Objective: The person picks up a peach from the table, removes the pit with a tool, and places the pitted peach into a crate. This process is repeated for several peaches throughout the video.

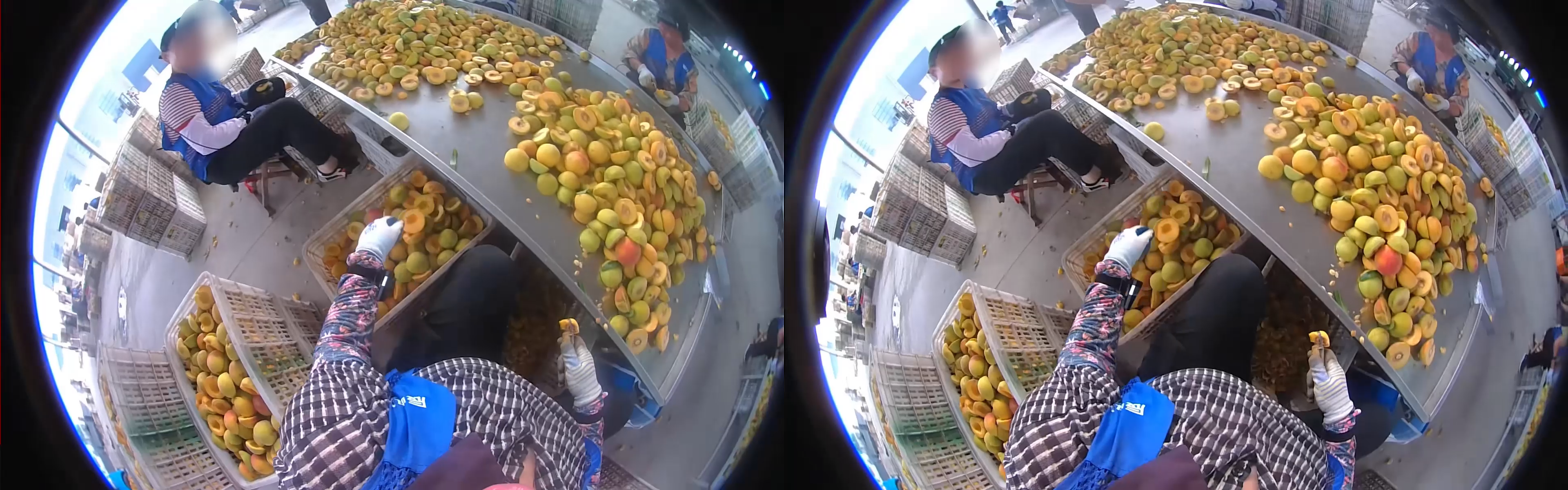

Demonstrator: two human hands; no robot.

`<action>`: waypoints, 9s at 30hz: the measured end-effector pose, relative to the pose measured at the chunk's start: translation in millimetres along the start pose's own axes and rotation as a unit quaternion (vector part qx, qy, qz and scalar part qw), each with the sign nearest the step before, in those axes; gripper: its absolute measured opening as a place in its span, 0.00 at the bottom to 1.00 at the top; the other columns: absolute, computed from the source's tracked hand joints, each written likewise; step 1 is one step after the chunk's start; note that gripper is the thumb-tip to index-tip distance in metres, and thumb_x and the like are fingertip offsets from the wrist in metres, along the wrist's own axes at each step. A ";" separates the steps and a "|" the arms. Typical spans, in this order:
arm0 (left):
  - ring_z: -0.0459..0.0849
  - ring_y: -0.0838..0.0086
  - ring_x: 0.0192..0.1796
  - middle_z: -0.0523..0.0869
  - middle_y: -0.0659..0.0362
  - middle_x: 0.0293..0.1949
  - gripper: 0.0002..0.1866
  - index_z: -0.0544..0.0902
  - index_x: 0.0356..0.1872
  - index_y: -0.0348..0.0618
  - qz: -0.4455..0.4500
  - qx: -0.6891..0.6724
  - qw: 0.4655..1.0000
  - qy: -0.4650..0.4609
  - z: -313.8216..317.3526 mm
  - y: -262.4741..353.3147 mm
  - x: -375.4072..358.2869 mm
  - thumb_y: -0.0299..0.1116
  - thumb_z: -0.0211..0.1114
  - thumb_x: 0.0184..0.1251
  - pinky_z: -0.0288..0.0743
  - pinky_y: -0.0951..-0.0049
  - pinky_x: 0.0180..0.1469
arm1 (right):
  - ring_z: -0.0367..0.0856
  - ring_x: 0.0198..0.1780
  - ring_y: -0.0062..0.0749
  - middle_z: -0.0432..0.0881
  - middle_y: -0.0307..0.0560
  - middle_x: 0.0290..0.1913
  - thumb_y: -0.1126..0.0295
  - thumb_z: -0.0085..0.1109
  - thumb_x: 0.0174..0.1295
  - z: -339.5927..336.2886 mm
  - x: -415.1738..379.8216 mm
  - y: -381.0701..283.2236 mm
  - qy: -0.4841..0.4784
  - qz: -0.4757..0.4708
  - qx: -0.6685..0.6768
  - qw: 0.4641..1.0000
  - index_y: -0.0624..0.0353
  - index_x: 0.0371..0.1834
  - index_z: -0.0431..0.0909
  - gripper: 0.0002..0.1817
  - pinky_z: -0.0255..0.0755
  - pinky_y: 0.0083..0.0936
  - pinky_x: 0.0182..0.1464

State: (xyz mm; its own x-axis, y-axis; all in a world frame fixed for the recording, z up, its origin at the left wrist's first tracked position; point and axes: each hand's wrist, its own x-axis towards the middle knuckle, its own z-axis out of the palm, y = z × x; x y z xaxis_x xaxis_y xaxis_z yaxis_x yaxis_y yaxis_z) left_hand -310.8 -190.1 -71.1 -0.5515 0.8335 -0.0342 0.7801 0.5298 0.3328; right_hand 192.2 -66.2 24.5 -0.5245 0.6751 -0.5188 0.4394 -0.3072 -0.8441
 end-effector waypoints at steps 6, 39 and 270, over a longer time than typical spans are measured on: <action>0.59 0.52 0.75 0.66 0.51 0.72 0.36 0.73 0.68 0.53 -0.024 0.032 0.999 0.028 65.7 51.2 57.0 0.56 0.65 0.58 0.46 0.45 0.76 | 0.64 0.12 0.17 0.67 0.34 0.16 0.45 0.51 0.71 3.8 12.4 14.3 0.012 0.029 -0.042 0.999 0.56 0.53 0.73 0.25 0.58 0.17 0.14; 0.77 0.52 0.62 0.79 0.48 0.61 0.24 0.82 0.54 0.45 -0.314 -0.012 0.949 0.026 39.9 -81.2 -36.8 0.49 0.64 0.61 0.72 0.58 0.63 | 0.64 0.12 0.16 0.67 0.32 0.17 0.48 0.52 0.72 -10.1 46.9 55.4 0.033 0.105 -0.079 0.991 0.54 0.59 0.72 0.24 0.60 0.16 0.14; 0.83 0.58 0.50 0.85 0.47 0.46 0.38 0.78 0.52 0.35 -0.129 -0.739 0.494 -0.440 78.8 333.4 -71.0 0.67 0.45 0.73 0.76 0.60 0.60 | 0.82 0.35 0.60 0.83 0.63 0.31 0.54 0.63 0.61 21.9 4.8 0.7 0.265 -0.217 -0.238 0.909 0.62 0.44 0.76 0.21 0.74 0.47 0.39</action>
State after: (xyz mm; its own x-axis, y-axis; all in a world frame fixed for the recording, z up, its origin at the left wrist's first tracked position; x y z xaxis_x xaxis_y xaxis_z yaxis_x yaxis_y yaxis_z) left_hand 11.7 -60.3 -31.9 0.2721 0.8584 -0.4349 -0.7079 0.4847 0.5138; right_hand 174.0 -77.9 18.5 -0.3537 0.9307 0.0931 0.6073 0.3042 -0.7340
